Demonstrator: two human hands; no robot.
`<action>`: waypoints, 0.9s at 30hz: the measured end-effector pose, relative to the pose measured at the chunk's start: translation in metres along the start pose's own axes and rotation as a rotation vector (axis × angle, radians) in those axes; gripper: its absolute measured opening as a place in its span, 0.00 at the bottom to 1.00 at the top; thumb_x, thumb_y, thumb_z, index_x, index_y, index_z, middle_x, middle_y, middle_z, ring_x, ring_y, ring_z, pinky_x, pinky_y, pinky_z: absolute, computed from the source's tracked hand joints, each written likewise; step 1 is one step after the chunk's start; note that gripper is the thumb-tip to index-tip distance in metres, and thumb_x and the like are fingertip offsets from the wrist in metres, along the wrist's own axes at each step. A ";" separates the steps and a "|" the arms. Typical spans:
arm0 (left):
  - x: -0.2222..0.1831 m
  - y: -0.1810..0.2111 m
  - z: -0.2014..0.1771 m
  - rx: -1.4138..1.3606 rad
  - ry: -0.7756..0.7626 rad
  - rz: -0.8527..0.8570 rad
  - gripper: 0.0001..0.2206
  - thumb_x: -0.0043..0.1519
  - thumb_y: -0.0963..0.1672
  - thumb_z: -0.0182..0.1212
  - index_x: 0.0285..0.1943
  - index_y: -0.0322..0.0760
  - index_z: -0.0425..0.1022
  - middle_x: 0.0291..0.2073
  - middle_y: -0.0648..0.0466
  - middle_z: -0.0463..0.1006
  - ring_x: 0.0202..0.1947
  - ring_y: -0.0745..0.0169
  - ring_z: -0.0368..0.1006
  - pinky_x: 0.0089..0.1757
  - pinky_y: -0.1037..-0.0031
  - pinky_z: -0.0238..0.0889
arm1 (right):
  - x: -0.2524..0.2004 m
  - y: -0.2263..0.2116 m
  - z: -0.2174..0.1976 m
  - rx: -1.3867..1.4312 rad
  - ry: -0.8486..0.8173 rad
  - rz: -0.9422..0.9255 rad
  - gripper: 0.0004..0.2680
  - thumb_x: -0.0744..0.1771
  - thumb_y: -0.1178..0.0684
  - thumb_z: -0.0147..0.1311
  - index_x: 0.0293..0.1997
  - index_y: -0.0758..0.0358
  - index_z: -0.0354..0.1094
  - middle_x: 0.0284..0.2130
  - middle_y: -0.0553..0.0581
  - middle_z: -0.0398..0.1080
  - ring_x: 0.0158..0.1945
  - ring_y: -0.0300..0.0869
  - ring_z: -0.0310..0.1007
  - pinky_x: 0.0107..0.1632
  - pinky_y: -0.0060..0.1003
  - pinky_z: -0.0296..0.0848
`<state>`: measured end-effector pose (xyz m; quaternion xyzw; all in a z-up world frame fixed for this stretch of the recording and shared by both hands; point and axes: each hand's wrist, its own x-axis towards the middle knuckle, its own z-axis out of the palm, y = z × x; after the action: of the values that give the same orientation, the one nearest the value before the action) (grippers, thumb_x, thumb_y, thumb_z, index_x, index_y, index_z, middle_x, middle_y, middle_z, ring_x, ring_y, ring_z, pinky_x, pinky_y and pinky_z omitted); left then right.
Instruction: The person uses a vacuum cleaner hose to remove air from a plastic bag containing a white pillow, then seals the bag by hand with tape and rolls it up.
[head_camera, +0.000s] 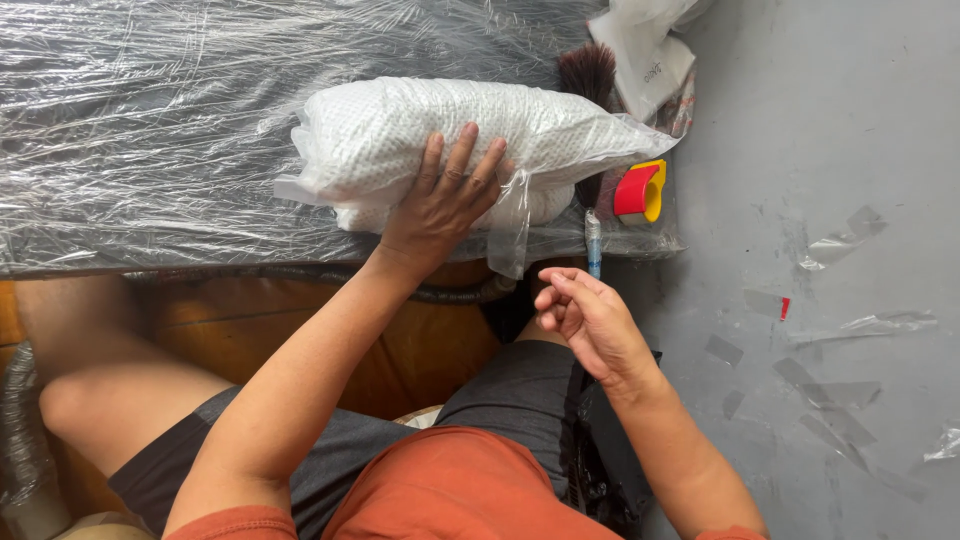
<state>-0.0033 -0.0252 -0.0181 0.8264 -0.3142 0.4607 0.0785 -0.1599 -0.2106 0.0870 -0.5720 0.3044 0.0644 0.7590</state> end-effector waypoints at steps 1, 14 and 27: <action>-0.001 0.001 0.002 -0.010 0.008 0.001 0.25 0.65 0.43 0.55 0.73 0.44 0.63 0.75 0.48 0.59 0.74 0.38 0.53 0.68 0.41 0.45 | 0.003 -0.002 -0.005 -0.177 0.018 -0.066 0.09 0.70 0.56 0.52 0.52 0.72 0.70 0.29 0.64 0.76 0.24 0.43 0.77 0.33 0.34 0.77; 0.001 -0.001 0.000 -0.027 0.047 0.015 0.23 0.64 0.41 0.50 0.71 0.41 0.67 0.72 0.45 0.64 0.72 0.36 0.57 0.67 0.41 0.48 | 0.133 -0.089 0.068 -1.714 -0.330 -1.319 0.17 0.70 0.62 0.42 0.67 0.56 0.68 0.64 0.56 0.69 0.68 0.53 0.65 0.69 0.53 0.47; 0.003 -0.011 -0.004 -0.074 -0.101 0.102 0.21 0.77 0.44 0.51 0.79 0.39 0.56 0.74 0.44 0.58 0.72 0.33 0.54 0.67 0.41 0.47 | 0.135 -0.120 0.079 -1.842 -0.453 -0.868 0.18 0.74 0.53 0.35 0.76 0.51 0.52 0.73 0.52 0.55 0.78 0.56 0.41 0.72 0.66 0.24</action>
<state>0.0012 -0.0165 -0.0115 0.8281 -0.3761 0.4099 0.0696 0.0330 -0.2131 0.1274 -0.9644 -0.2438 0.0992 0.0262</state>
